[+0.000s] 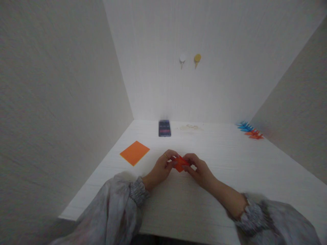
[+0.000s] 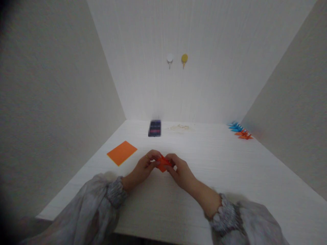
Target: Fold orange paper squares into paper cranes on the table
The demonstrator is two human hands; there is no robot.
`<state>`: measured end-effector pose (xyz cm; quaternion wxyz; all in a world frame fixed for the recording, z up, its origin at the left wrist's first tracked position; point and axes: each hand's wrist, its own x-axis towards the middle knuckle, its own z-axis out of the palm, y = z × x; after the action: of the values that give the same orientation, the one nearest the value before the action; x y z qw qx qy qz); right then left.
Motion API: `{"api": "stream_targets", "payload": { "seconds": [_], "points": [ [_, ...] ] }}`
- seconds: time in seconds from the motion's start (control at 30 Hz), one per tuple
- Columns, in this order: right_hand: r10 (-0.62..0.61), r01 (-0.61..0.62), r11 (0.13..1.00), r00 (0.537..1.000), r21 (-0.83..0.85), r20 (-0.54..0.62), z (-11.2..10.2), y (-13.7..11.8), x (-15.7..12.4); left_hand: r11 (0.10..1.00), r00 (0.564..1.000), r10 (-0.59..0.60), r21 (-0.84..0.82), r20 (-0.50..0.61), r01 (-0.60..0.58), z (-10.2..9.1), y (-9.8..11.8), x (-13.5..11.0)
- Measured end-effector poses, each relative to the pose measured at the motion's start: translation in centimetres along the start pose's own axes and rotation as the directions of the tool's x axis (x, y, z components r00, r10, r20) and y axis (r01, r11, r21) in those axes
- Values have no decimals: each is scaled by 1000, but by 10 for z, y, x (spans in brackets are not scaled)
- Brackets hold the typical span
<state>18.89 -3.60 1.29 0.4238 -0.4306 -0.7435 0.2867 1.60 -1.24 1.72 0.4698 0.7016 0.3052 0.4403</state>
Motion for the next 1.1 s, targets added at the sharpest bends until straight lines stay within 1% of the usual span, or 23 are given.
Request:
{"api": "stream_targets", "payload": {
  "seconds": [0.1,0.33,0.5,0.63,0.8,1.0,1.1],
  "points": [
    [-38,39,998,999,-40,19,0,0,0,1000,1000,-3,-6,-10,2,0,0,0],
    [-60,61,996,998,-69,17,-2,-1,1,999,1000,23,25,13,-23,0,1,-1],
    [-130,131,989,991,-73,17,-3,-3,2,1000,999,-19,1,31,19,-1,1,-1],
    [-160,162,983,987,-89,28,-4,-3,3,999,999,-36,9,23,36,-1,0,0],
    [-156,159,986,987,-59,50,-4,-4,3,999,998,-48,19,31,47,-2,0,-1],
    [-67,76,993,992,-89,106,-4,-2,1,990,999,-38,137,28,34,-3,1,-1],
    [-73,82,994,991,-78,113,-4,0,0,986,999,-29,163,42,22,-4,0,-1]
  ]
}}
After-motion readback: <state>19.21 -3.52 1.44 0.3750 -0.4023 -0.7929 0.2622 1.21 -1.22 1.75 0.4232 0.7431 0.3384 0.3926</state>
